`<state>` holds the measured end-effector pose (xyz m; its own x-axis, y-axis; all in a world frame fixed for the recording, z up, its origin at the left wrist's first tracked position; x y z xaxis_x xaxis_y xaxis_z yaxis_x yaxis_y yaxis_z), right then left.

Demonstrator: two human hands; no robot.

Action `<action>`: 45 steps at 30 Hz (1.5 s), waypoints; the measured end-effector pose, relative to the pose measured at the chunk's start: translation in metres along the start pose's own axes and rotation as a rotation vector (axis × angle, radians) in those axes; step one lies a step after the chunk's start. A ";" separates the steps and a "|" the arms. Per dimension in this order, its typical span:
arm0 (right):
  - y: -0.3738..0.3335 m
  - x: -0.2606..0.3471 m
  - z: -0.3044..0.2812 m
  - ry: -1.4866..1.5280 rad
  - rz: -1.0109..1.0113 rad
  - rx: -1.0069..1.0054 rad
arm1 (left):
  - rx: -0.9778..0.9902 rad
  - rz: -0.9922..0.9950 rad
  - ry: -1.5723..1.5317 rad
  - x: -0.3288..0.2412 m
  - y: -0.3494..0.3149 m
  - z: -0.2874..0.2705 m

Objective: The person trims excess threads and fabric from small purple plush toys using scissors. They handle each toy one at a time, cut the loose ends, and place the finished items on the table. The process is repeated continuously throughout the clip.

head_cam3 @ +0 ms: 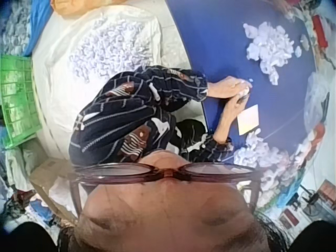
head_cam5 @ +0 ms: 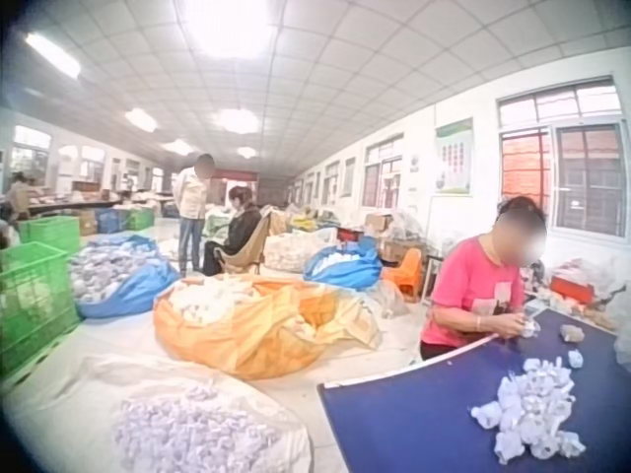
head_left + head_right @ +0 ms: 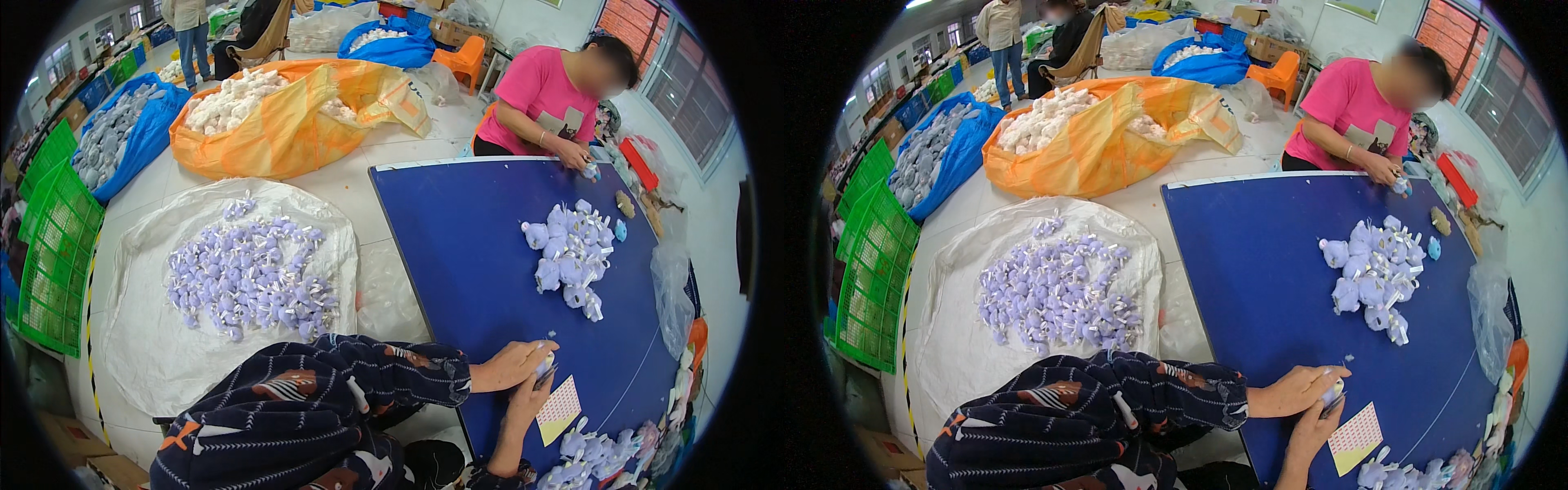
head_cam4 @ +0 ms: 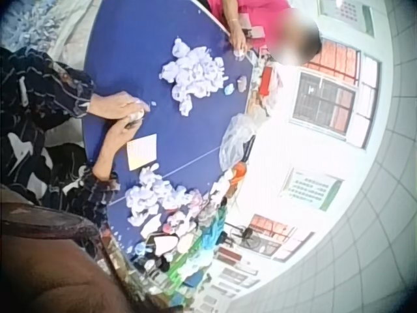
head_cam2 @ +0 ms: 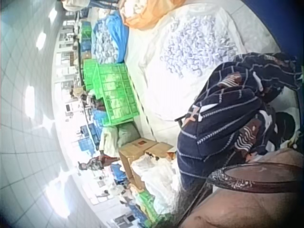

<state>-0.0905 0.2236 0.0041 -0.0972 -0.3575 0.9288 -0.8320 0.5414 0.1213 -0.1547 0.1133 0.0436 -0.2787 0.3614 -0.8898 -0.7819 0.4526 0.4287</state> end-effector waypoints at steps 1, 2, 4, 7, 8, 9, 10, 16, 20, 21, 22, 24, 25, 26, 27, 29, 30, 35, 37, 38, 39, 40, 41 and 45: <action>0.000 -0.003 0.001 0.030 0.009 -0.006 | -0.016 0.024 0.019 -0.001 0.000 -0.001; 0.001 -0.005 0.003 0.061 0.015 -0.005 | -0.032 0.048 0.037 -0.002 0.000 -0.001; -0.004 0.002 0.006 0.155 0.078 0.009 | -0.044 0.063 0.057 -0.003 -0.001 0.000; -0.010 0.019 0.006 0.179 0.171 0.065 | -0.047 0.001 0.029 0.008 0.003 0.003; -0.012 0.029 0.007 0.107 0.148 0.101 | -0.053 -0.042 0.000 0.019 0.005 0.003; -0.014 0.043 0.012 0.045 0.120 0.152 | -0.136 -0.006 -0.192 0.031 0.004 -0.001; -0.017 0.064 0.019 0.029 -0.026 0.210 | -0.142 0.072 -0.297 0.030 0.004 -0.012; -0.013 0.061 0.012 0.141 0.040 0.273 | -0.246 -0.329 -0.392 0.008 0.002 -0.024; -0.011 0.063 0.004 0.205 0.075 0.297 | -0.183 -0.269 -0.294 0.004 0.005 -0.018; -0.011 0.066 0.001 0.196 0.089 0.308 | -0.154 -0.276 -0.367 0.004 0.005 -0.014; -0.011 0.065 -0.001 0.201 0.084 0.290 | -0.128 -0.282 -0.439 0.004 0.005 -0.012; -0.012 0.061 -0.002 0.208 0.072 0.261 | -0.095 -0.290 -0.551 0.003 0.005 -0.009; -0.011 0.061 -0.002 0.236 0.074 0.262 | -0.088 -0.293 -0.592 0.004 0.005 -0.008; -0.011 0.060 -0.002 0.263 0.076 0.263 | -0.081 -0.295 -0.632 0.004 0.005 -0.006; -0.010 0.060 -0.002 0.292 0.079 0.265 | -0.089 -0.274 -0.551 0.004 0.005 -0.008; -0.010 0.057 -0.002 0.286 0.075 0.252 | -0.103 -0.231 -0.389 0.002 0.004 -0.012; -0.009 0.058 -0.002 0.282 0.071 0.249 | -0.097 -0.217 -0.399 0.001 0.005 -0.013; -0.007 0.062 -0.012 0.233 0.041 0.096 | -0.048 -0.189 -0.406 0.000 0.005 -0.011; -0.007 0.062 -0.018 0.166 0.022 -0.006 | -0.039 -0.165 -0.363 0.001 0.005 -0.009; -0.006 0.063 -0.022 0.121 0.037 -0.039 | -0.035 -0.153 -0.341 0.002 0.005 -0.008; -0.004 0.065 -0.024 0.080 0.047 -0.066 | -0.030 -0.134 -0.295 0.002 0.006 -0.009; -0.003 0.066 -0.024 0.091 0.060 -0.066 | -0.026 -0.115 -0.247 0.002 0.006 -0.011; -0.004 0.066 -0.023 0.102 0.072 -0.064 | -0.024 -0.095 -0.199 0.001 0.006 -0.013; -0.006 0.066 -0.024 0.246 0.060 -0.012 | -0.052 -0.164 -0.412 0.005 0.006 -0.016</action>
<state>-0.0788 0.2150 0.0733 -0.0094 -0.1291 0.9916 -0.8223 0.5653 0.0658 -0.1695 0.1052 0.0389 0.0887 0.5878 -0.8041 -0.8273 0.4931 0.2693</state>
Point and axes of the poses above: each hand's wrist, its own y-axis towards the middle knuckle, its own z-axis out of the palm, x = y × z, the point moved 6 cm from there along y, towards the middle knuckle, and after that the axes turned 11 degrees about z, right-handed, at the moved point
